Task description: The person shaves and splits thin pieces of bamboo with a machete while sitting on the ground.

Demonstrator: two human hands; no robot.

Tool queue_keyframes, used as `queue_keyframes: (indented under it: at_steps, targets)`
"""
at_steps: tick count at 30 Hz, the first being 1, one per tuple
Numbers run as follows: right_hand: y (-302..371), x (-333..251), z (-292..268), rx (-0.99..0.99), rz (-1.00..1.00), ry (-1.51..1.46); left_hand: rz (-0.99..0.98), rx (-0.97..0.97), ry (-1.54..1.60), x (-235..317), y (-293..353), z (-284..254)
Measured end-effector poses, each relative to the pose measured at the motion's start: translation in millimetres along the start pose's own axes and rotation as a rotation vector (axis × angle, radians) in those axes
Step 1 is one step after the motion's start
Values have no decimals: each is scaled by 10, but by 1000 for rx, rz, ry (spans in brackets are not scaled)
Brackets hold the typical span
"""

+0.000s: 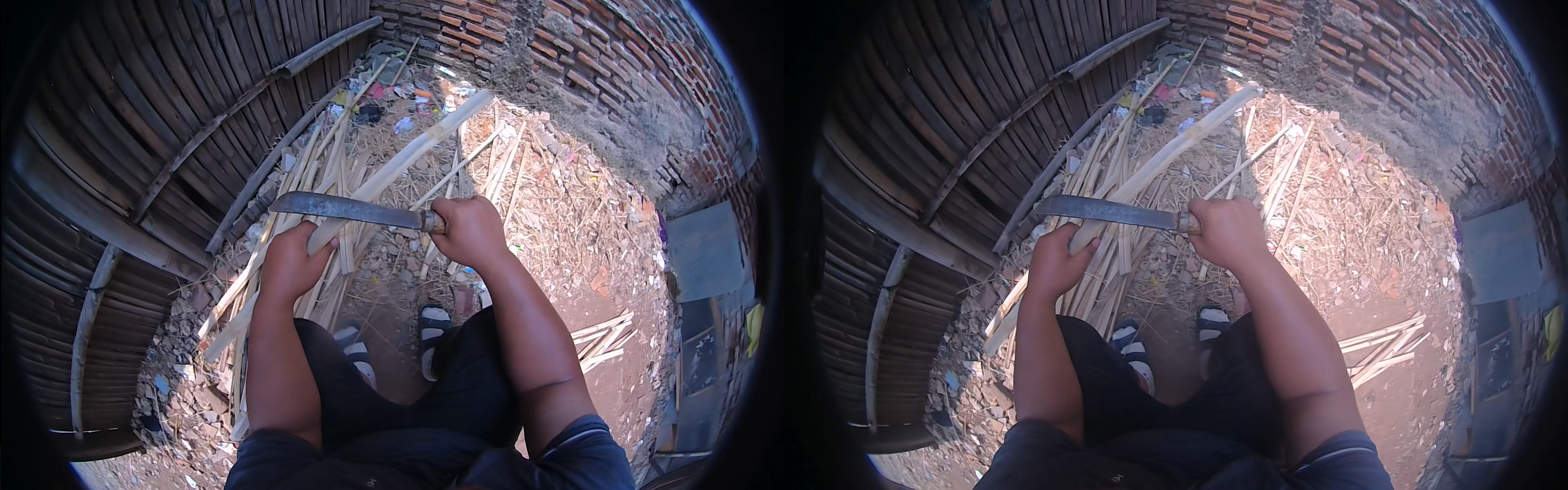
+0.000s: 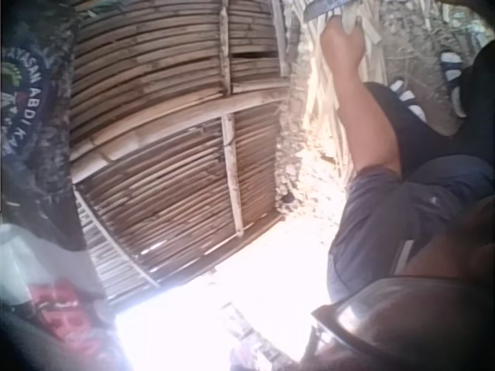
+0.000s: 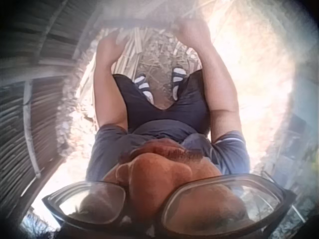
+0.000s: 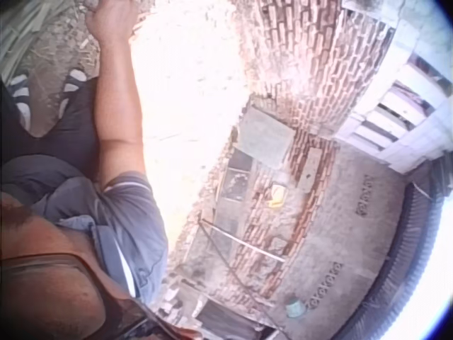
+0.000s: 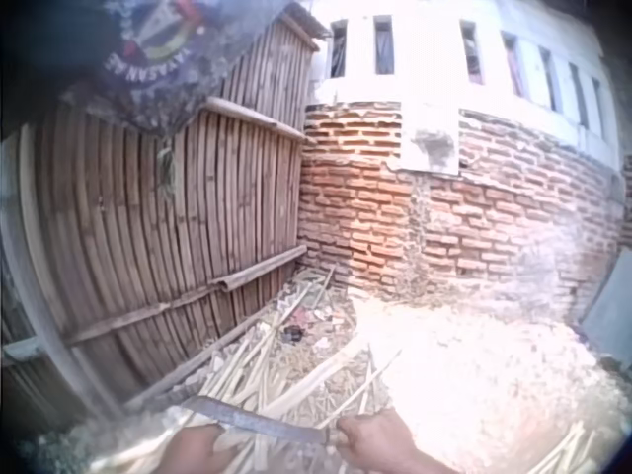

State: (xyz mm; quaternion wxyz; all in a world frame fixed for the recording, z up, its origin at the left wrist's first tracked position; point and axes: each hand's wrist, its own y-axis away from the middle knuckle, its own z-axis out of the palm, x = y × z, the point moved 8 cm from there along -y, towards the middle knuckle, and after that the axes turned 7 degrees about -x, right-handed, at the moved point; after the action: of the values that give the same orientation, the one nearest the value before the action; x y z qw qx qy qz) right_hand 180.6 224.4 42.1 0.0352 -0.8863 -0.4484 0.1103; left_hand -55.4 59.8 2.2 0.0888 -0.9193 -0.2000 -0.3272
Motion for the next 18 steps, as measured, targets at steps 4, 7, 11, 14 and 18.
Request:
queue_keyframes:
  at_steps: [4,7,11,14,18]
  targets:
    - [31,445,-96,31,244,-66,26,16,9,15,3,-27]
    - [114,841,-178,63,468,-110,34,14,-21,15,-18,-10]
    - [182,851,-191,97,494,-168,14,-3,-23,51,-17,4]
    - [108,581,-141,63,336,-117,20,1,-11,66,-19,4]
    - [14,123,-14,22,47,16,24,14,13,26,-8,13]
